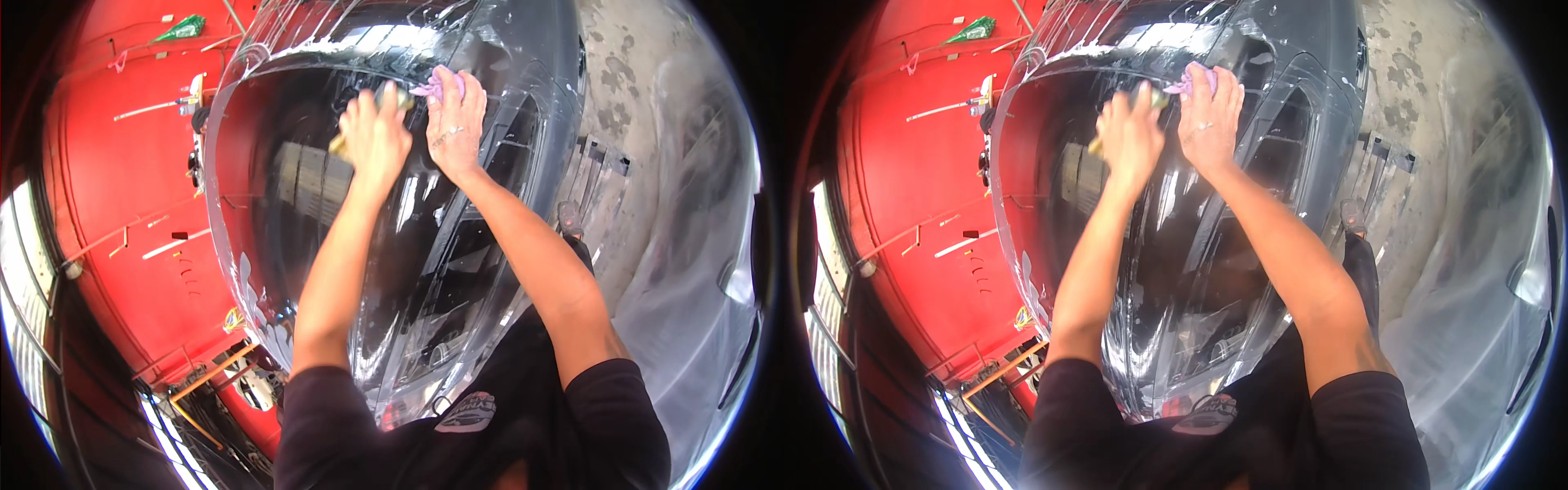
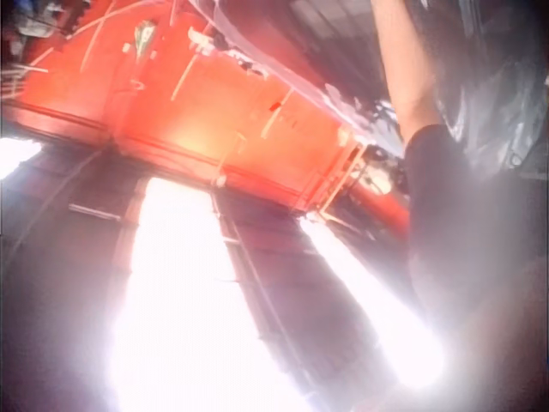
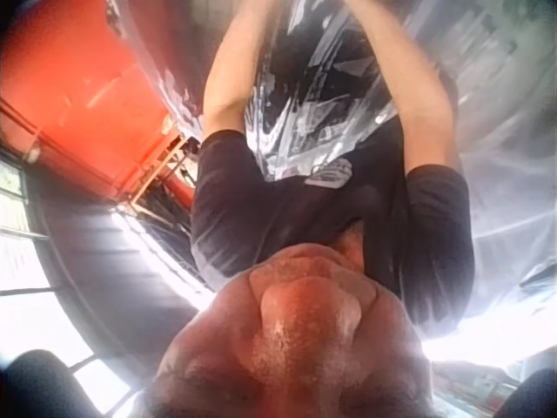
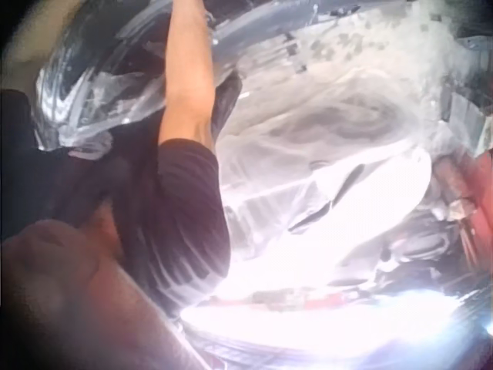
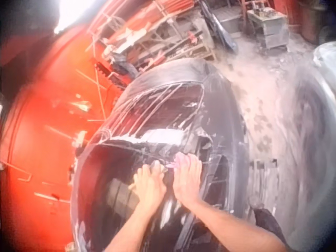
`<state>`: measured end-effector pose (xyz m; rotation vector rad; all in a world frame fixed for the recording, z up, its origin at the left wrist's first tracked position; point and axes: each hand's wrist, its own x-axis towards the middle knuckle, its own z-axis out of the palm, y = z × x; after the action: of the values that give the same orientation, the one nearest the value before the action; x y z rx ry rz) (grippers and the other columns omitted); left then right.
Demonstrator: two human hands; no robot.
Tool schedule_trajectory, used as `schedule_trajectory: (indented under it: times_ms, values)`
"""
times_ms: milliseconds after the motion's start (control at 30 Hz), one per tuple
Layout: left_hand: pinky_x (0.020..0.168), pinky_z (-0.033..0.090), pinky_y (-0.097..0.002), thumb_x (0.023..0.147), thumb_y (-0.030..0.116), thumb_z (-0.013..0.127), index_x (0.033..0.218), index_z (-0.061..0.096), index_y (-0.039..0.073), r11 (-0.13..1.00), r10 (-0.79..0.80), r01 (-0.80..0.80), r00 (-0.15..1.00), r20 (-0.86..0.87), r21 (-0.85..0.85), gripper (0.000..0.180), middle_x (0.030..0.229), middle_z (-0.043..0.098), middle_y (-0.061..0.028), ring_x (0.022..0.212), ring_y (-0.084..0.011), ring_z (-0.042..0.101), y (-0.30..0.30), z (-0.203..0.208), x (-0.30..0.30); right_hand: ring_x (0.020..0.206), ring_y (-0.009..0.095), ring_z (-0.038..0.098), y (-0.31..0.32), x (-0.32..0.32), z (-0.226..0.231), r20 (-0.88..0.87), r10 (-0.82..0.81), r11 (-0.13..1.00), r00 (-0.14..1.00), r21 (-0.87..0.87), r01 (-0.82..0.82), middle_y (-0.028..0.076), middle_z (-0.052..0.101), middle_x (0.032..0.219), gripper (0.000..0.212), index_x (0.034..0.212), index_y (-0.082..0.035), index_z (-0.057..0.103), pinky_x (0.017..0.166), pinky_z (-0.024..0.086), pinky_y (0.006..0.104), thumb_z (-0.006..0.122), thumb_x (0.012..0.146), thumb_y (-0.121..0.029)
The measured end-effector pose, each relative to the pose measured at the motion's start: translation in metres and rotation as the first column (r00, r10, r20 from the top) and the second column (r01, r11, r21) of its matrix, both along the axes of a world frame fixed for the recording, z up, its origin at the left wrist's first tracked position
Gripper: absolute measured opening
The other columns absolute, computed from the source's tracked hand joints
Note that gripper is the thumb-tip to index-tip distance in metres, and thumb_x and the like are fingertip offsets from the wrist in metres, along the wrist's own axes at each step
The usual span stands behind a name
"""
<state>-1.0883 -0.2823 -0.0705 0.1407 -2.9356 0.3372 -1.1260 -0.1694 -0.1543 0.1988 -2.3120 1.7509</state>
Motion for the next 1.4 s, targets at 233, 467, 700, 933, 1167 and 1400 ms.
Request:
schedule_trajectory:
  times_ms: [233, 467, 700, 933, 1167, 1400]
  values:
    - [0.089, 0.048, -0.0556, 0.094, 0.018, 0.078, 0.145, 0.07, 0.009, 0.997, -0.027, 0.022, 0.997, 0.067, 0.076, 0.053, 0.116, 0.063, -0.0196, 0.108, -0.0402, 0.062, 0.009, -0.002, 0.009, 0.144, 0.049, 0.044, 0.005, -0.013, -0.012, -0.012, -0.041, 0.999, 0.999, 0.027, 0.041, 0.029, 0.048, 0.15, 0.053, 0.153, -0.011, 0.056, 0.127, 0.029, 0.0624, 0.068, 0.102, -0.016]
    - [0.089, 0.047, -0.0544, 0.096, 0.018, 0.075, 0.145, 0.069, 0.01, 1.0, -0.028, 0.028, 1.0, 0.006, 0.014, 0.049, 0.113, 0.063, -0.0181, 0.106, -0.04, 0.061, -0.005, -0.014, -0.051, 0.142, 0.05, 0.044, -0.005, -0.003, -0.008, -0.023, -0.014, 1.0, 1.0, 0.004, 0.014, 0.029, 0.046, 0.15, 0.051, 0.154, -0.011, 0.055, 0.126, 0.029, 0.0629, 0.065, 0.105, -0.018]
    - [0.095, 0.046, -0.0555, 0.092, 0.011, 0.08, 0.154, 0.064, 0.009, 0.995, 0.024, -0.028, 0.999, 0.045, 0.097, 0.065, 0.127, 0.062, -0.0276, 0.114, -0.0457, 0.062, -0.002, 0.01, 0.1, 0.142, 0.051, 0.043, 0.001, -0.005, -0.009, -0.035, -0.013, 0.997, 0.999, 0.071, 0.016, 0.029, 0.047, 0.15, 0.052, 0.153, -0.012, 0.056, 0.125, 0.03, 0.0647, 0.067, 0.102, -0.016]
    - [0.087, 0.048, -0.0554, 0.099, 0.02, 0.074, 0.146, 0.068, 0.01, 0.999, -0.013, 0.015, 0.999, -0.03, 0.051, 0.049, 0.115, 0.064, -0.0218, 0.105, -0.0411, 0.062, -0.016, -0.004, -0.036, 0.146, 0.05, 0.042, -0.005, 0.0, -0.008, -0.04, 0.011, 0.995, 0.999, 0.104, -0.007, 0.028, 0.047, 0.152, 0.053, 0.153, -0.014, 0.057, 0.126, 0.03, 0.0665, 0.069, 0.101, -0.018]
    - [0.098, 0.045, -0.0559, 0.09, 0.014, 0.079, 0.157, 0.061, 0.011, 0.989, 0.04, -0.046, 0.998, 0.045, 0.14, 0.069, 0.136, 0.059, -0.0312, 0.115, -0.0478, 0.06, -0.019, 0.021, 0.224, 0.145, 0.05, 0.044, -0.002, -0.007, -0.011, -0.041, -0.01, 0.994, 0.999, 0.107, 0.015, 0.028, 0.048, 0.151, 0.051, 0.153, -0.015, 0.058, 0.126, 0.03, 0.0659, 0.068, 0.103, -0.019]
    - [0.089, 0.046, -0.0538, 0.096, 0.019, 0.076, 0.148, 0.066, 0.012, 0.996, 0.043, -0.035, 0.995, -0.095, 0.087, 0.054, 0.122, 0.063, -0.02, 0.106, -0.0399, 0.061, -0.022, 0.001, 0.021, 0.141, 0.049, 0.046, -0.007, 0.002, -0.007, -0.112, 0.037, 0.992, 0.993, 0.122, -0.023, 0.026, 0.05, 0.147, 0.046, 0.149, -0.015, 0.06, 0.122, 0.033, 0.0641, 0.066, 0.104, -0.021]
